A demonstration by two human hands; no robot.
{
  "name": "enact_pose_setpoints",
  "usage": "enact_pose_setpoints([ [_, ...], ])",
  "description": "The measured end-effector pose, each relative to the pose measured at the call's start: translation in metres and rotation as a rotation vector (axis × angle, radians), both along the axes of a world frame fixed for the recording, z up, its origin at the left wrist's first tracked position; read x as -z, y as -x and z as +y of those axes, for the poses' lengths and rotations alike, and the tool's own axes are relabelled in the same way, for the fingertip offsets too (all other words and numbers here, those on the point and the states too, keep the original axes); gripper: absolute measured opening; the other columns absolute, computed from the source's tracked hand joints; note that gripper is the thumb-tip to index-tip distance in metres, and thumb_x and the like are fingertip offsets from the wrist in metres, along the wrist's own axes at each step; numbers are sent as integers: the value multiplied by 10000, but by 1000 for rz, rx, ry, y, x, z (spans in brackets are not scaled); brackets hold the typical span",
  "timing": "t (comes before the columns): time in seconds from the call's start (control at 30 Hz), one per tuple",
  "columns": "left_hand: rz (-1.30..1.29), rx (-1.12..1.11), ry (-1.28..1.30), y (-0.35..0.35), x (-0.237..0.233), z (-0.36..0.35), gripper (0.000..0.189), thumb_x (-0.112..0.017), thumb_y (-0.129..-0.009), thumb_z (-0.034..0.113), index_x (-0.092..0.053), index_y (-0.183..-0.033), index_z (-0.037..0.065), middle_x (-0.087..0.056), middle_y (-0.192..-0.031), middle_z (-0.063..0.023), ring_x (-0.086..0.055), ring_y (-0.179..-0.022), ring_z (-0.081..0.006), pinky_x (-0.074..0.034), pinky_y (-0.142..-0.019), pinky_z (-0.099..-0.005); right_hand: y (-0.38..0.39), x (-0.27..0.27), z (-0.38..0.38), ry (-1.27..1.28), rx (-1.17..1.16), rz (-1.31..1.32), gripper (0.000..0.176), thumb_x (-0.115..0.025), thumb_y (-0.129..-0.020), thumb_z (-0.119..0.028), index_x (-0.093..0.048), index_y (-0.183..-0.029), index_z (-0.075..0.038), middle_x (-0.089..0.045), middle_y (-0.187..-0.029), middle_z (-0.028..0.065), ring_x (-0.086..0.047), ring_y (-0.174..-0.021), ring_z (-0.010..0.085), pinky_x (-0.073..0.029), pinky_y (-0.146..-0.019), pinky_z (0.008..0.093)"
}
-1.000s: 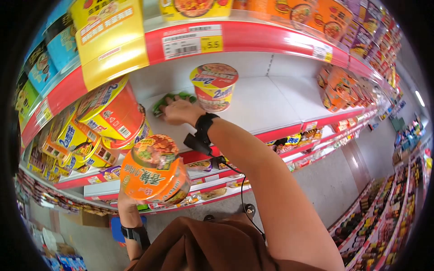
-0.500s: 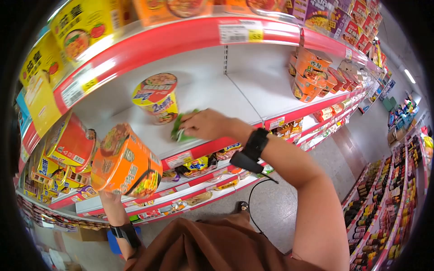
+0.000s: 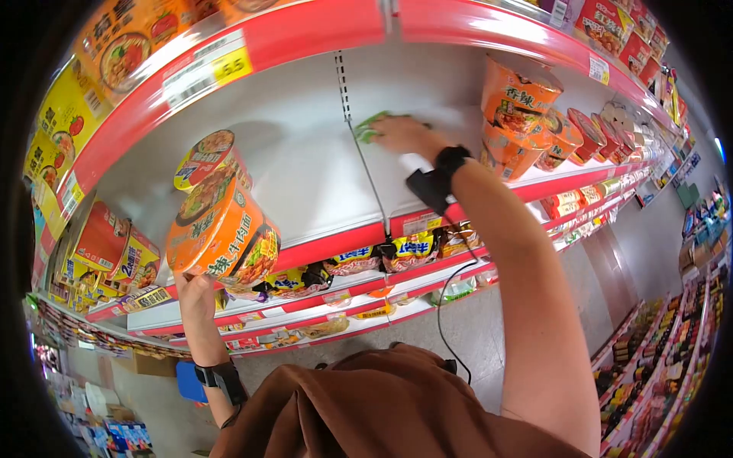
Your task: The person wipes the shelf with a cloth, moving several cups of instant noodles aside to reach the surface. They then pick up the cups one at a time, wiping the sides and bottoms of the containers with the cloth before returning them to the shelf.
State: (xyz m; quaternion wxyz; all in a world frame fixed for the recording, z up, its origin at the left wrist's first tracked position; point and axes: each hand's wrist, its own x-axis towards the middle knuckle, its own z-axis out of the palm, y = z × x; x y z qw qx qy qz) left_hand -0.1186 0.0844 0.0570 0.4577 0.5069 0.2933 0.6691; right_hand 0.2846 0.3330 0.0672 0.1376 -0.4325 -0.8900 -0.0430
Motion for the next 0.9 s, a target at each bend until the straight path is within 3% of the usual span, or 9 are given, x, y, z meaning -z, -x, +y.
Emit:
enact_pose_setpoints([
  [0.07, 2, -154, -21, -25, -3, 7, 791, -845, -644, 172, -438, -1297, -5, -572, -1212, -113, -562, -1117, -217, -448, -960, -372, 41, 1, 0, -24, -83, -1, 334, -462, -906, -296, -608, -1119, -86, -616, -1155, 152, -603, -1048, 329, -493, -878, 438],
  [0.13, 52, -154, 11, -47, -15, 14, 783, -835, -660, 179, -430, -1306, 1, -552, -1244, -115, -528, -1171, -221, -395, -1022, -392, 88, 1, -6, 95, -204, -70, 360, -464, -883, -365, -642, -1067, -113, -636, -1114, 137, -619, -1015, 326, -500, -846, 454],
  [0.17, 103, -180, 13, -55, -19, 20, 772, -825, -672, 184, -428, -1308, 2, -546, -1252, -116, -522, -1179, -218, -389, -1026, -391, 104, -8, -31, 149, -252, -33, 366, -499, -891, -325, -639, -1147, -104, -584, -1207, 103, -564, -1095, 345, -451, -938, 453],
  [0.2, 154, -205, 15, -62, -21, 25, 761, -815, -684, 188, -426, -1311, 3, -540, -1260, -117, -516, -1187, -215, -384, -1031, -390, 112, -13, -49, 166, -313, 9, 374, -509, -886, -321, -640, -1165, -108, -587, -1206, 87, -566, -1091, 342, -454, -935, 445],
  [0.23, 240, -183, -11, -68, -25, 29, 717, -739, -785, 222, -367, -1349, -20, -507, -1308, -129, -507, -1206, -232, -363, -1050, -394, 116, -13, -57, 143, -372, 7, 367, -513, -886, -321, -642, -1167, -123, -587, -1212, 70, -566, -1093, 329, -456, -933, 441],
  [0.5, 286, -176, 21, -98, -38, 64, 676, -722, -791, 180, -390, -1348, -13, -537, -1273, -118, -522, -1175, -204, -384, -1017, -363, 24, -26, -69, 257, -219, -22, 334, -540, -857, -244, -637, -1156, -131, -606, -1158, 81, -616, -972, 332, -488, -843, 462],
  [0.57, 281, -103, 50, -105, -40, 70, 652, -740, -738, 100, -431, -1304, 7, -564, -1223, -106, -542, -1136, -189, -382, -1015, -355, -1, -17, -67, 152, -165, 67, 315, -553, -841, -199, -641, -1130, -108, -620, -1113, 93, -628, -893, 353, -498, -811, 462],
  [0.8, 337, 53, 66, -139, -50, 81, 629, -751, -725, 54, -444, -1273, 26, -589, -1160, -90, -578, -1063, -166, -442, -944, -324, -45, -26, -116, -3, -89, 118, 261, -555, -819, -153, -687, -1035, -85, -649, -1110, 90, -638, -844, 350, -516, -780, 436],
  [0.9, 323, 72, 75, -148, -49, 88, 639, -773, -720, 60, -436, -1261, 25, -592, -1143, -85, -586, -1046, -161, -457, -925, -315, -53, -23, -129, -24, -96, 238, 219, -547, -796, -125, -704, -948, -104, -669, -953, 111, -644, -809, 325, -514, -736, 451],
])
